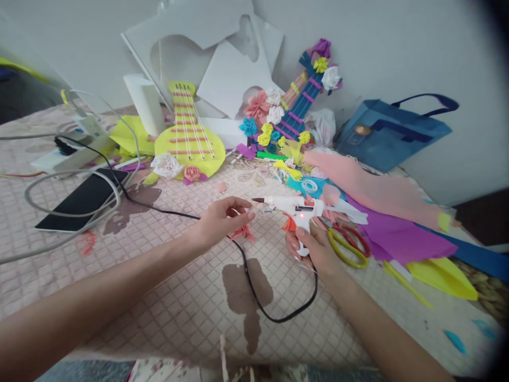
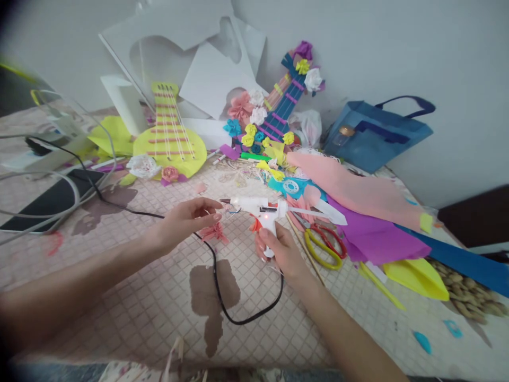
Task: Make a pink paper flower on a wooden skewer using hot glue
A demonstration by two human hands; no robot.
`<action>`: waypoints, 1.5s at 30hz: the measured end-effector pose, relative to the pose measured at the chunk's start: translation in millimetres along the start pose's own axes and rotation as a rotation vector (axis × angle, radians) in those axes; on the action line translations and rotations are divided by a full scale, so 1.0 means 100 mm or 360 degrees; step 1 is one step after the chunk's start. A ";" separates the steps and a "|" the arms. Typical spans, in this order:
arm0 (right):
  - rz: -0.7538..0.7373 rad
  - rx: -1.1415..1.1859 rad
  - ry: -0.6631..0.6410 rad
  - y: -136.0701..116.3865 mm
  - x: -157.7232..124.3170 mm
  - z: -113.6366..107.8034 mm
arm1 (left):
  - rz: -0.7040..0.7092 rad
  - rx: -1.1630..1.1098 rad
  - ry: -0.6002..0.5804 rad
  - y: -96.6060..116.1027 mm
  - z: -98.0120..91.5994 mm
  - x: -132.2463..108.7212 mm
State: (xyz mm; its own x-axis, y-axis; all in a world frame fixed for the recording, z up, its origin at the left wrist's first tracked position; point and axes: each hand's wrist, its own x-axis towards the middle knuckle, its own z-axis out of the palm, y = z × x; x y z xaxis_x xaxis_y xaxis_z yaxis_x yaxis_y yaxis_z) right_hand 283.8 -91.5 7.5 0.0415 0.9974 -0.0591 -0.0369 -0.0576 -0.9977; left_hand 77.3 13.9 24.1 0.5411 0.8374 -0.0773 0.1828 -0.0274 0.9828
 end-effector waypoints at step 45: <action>-0.0107 0.0040 0.0447 -0.04 -0.05 -0.10 | 0.0797 0.1462 0.0287 0.01 -0.07 1.20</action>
State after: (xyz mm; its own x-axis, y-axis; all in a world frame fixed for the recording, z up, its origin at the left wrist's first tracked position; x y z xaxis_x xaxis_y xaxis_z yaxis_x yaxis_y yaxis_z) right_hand 293.9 -96.6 11.9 0.3192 0.9477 -0.0038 -0.0491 0.0126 -0.9987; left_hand 136.4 118.1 17.0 0.6102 0.6830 0.4013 0.5637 -0.7303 0.3858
